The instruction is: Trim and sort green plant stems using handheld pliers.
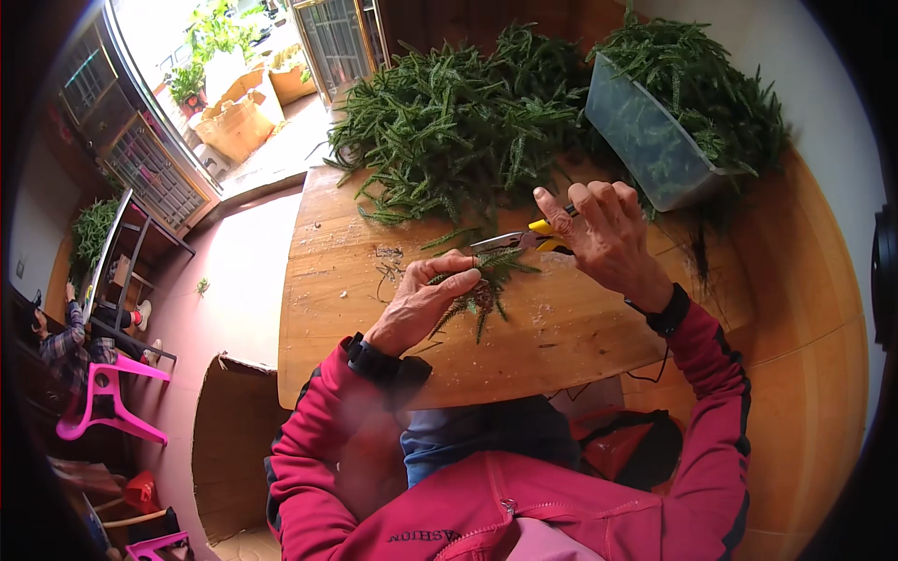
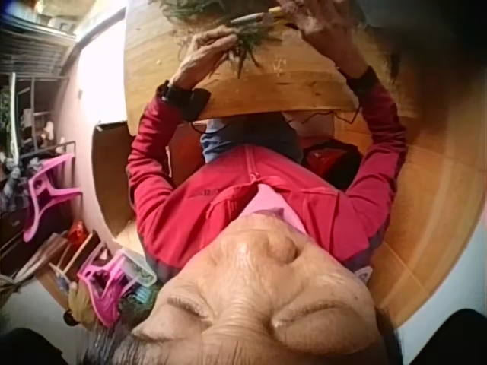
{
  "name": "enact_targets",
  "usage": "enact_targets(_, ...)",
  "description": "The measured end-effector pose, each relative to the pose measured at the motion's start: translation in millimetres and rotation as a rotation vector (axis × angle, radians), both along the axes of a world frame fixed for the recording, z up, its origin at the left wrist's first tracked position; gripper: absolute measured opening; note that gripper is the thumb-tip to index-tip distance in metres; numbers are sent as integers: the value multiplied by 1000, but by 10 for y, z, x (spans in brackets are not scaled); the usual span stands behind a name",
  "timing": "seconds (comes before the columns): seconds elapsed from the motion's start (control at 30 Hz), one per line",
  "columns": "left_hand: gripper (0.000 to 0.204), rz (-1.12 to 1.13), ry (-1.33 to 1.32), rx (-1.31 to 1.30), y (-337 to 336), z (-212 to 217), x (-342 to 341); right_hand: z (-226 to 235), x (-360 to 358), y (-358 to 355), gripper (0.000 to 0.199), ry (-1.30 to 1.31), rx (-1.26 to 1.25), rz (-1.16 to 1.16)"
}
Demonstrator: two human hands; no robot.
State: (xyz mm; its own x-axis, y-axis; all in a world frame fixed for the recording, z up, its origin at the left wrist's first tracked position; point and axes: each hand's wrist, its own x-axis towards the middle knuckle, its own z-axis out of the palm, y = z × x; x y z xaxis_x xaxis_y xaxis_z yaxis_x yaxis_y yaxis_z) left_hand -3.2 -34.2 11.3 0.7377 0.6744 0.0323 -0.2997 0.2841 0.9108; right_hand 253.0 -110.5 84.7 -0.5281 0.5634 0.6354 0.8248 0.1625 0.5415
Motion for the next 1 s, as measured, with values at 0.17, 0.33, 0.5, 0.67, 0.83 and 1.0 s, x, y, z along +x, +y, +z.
enact_targets(0.17,18,29,-7,93,-5,10,-9,41,-66,-75,49,288,-270,-1)
enact_targets(0.33,20,-54,-74,206,6,14,-13,-159,-43,-18,42,791,-828,204)
enact_targets(0.5,16,-116,-89,-38,-31,73,3,-256,-166,153,34,831,-932,296)
enact_targets(0.67,16,-111,-64,-98,20,-11,9,-268,-230,243,30,900,-1034,426)
enact_targets(0.83,17,-64,-58,-52,5,-32,-12,-188,-301,252,22,976,-1251,314)
enact_targets(1.0,21,-57,-36,21,17,-2,14,-231,-281,255,17,960,-1162,298)
